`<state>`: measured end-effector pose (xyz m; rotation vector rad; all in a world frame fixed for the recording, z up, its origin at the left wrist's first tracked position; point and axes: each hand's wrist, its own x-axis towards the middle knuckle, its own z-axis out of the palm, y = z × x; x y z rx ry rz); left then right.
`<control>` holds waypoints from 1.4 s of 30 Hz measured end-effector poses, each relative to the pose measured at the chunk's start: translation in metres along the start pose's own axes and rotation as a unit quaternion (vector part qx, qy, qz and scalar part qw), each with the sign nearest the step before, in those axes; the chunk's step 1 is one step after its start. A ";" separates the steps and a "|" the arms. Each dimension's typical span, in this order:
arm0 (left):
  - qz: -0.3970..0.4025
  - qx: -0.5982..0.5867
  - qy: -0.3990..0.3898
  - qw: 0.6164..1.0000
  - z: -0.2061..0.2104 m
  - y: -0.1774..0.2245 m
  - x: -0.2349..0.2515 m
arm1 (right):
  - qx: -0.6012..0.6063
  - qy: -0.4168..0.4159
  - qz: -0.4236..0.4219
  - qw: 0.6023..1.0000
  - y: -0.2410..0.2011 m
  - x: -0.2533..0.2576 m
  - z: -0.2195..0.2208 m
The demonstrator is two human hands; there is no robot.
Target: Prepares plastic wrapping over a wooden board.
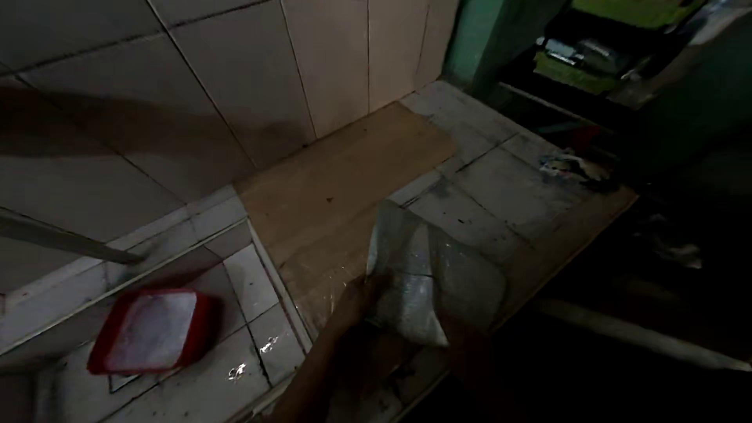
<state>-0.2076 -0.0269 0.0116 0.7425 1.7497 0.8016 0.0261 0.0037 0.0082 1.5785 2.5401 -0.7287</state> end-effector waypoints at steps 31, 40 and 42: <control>0.088 -0.096 -0.055 0.990 -0.092 -0.068 -0.153 | -0.001 0.116 0.095 0.989 -0.161 -0.163 0.011; 0.016 -0.098 0.005 0.995 -0.072 -0.128 -0.178 | -0.013 0.052 -0.068 0.996 -0.115 -0.191 0.041; 0.001 -0.102 0.024 0.994 -0.068 -0.130 -0.178 | -0.005 0.062 -0.091 0.994 -0.110 -0.189 0.045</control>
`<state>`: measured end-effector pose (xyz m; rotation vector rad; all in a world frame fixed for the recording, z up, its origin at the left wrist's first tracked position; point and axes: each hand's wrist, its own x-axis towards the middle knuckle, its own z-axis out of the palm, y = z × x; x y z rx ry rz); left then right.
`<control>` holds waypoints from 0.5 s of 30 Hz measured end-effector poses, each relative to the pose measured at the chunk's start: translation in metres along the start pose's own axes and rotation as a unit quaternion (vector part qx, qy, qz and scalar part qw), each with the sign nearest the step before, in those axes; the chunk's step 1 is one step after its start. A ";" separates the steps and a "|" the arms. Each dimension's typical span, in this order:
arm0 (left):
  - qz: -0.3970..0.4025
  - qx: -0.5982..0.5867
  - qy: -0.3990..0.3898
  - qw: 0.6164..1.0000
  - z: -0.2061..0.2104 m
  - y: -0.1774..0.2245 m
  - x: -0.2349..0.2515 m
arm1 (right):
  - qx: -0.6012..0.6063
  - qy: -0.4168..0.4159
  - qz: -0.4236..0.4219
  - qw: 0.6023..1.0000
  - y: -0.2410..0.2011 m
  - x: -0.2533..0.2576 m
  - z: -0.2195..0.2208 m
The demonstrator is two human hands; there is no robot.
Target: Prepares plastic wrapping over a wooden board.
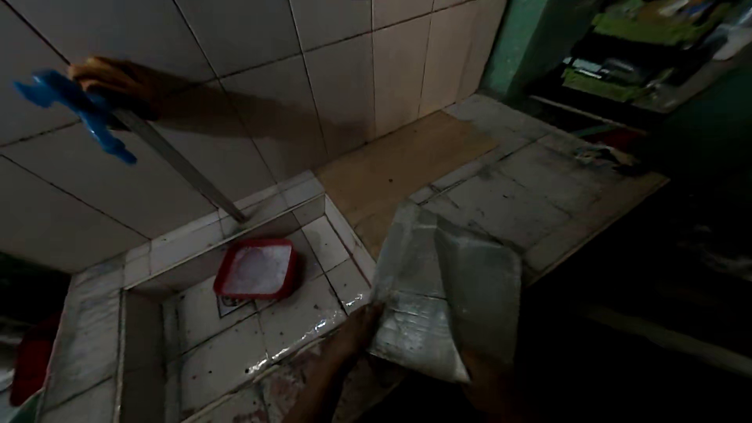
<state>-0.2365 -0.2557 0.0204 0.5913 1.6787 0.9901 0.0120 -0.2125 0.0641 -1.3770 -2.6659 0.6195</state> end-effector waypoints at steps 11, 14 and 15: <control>0.004 -0.126 -0.006 0.992 0.035 0.017 -0.034 | -0.015 0.077 -0.017 0.997 0.027 -0.011 -0.016; -0.011 -0.188 -0.005 0.982 0.033 0.008 -0.047 | -0.053 0.000 0.043 0.998 0.007 -0.022 -0.028; -0.005 -0.198 -0.012 0.980 0.028 0.009 -0.052 | -0.058 -0.014 0.066 0.996 -0.006 -0.025 -0.031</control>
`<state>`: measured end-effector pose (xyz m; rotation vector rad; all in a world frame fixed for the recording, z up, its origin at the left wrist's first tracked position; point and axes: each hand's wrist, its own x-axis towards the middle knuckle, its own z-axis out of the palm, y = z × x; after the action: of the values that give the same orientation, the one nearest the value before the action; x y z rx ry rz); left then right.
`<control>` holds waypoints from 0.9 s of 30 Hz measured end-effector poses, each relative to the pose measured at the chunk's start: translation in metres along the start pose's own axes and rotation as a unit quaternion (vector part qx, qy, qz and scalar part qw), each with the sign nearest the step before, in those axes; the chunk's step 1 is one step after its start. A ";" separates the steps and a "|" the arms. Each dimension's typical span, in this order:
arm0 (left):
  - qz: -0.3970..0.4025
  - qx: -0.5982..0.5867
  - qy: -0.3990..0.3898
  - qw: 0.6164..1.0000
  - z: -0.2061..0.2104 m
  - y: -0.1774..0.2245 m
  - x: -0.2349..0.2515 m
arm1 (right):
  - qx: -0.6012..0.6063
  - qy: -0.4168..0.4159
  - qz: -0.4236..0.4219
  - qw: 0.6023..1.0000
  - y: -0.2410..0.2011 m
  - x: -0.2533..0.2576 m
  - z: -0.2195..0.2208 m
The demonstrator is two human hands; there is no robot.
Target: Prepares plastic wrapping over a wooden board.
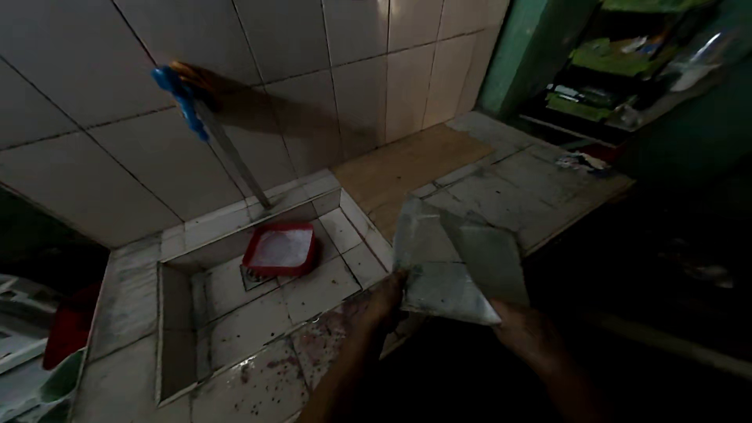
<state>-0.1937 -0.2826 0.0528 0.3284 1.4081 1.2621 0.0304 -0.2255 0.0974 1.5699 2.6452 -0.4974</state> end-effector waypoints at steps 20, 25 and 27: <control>0.168 -0.025 0.162 0.972 -0.208 -0.010 -0.257 | 0.086 0.294 -0.299 0.904 -0.195 -0.148 0.065; 0.288 -0.093 0.114 0.946 -0.241 -0.022 -0.307 | 0.193 0.178 -0.296 0.918 -0.191 -0.111 0.000; 0.257 -0.120 0.150 0.947 -0.233 -0.035 -0.318 | 0.147 0.139 -0.340 0.919 -0.189 -0.083 -0.028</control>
<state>-0.2777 -0.6593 0.1399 0.3594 1.4494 1.9630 -0.0870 -0.3717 0.1884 0.7385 3.4553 -0.7651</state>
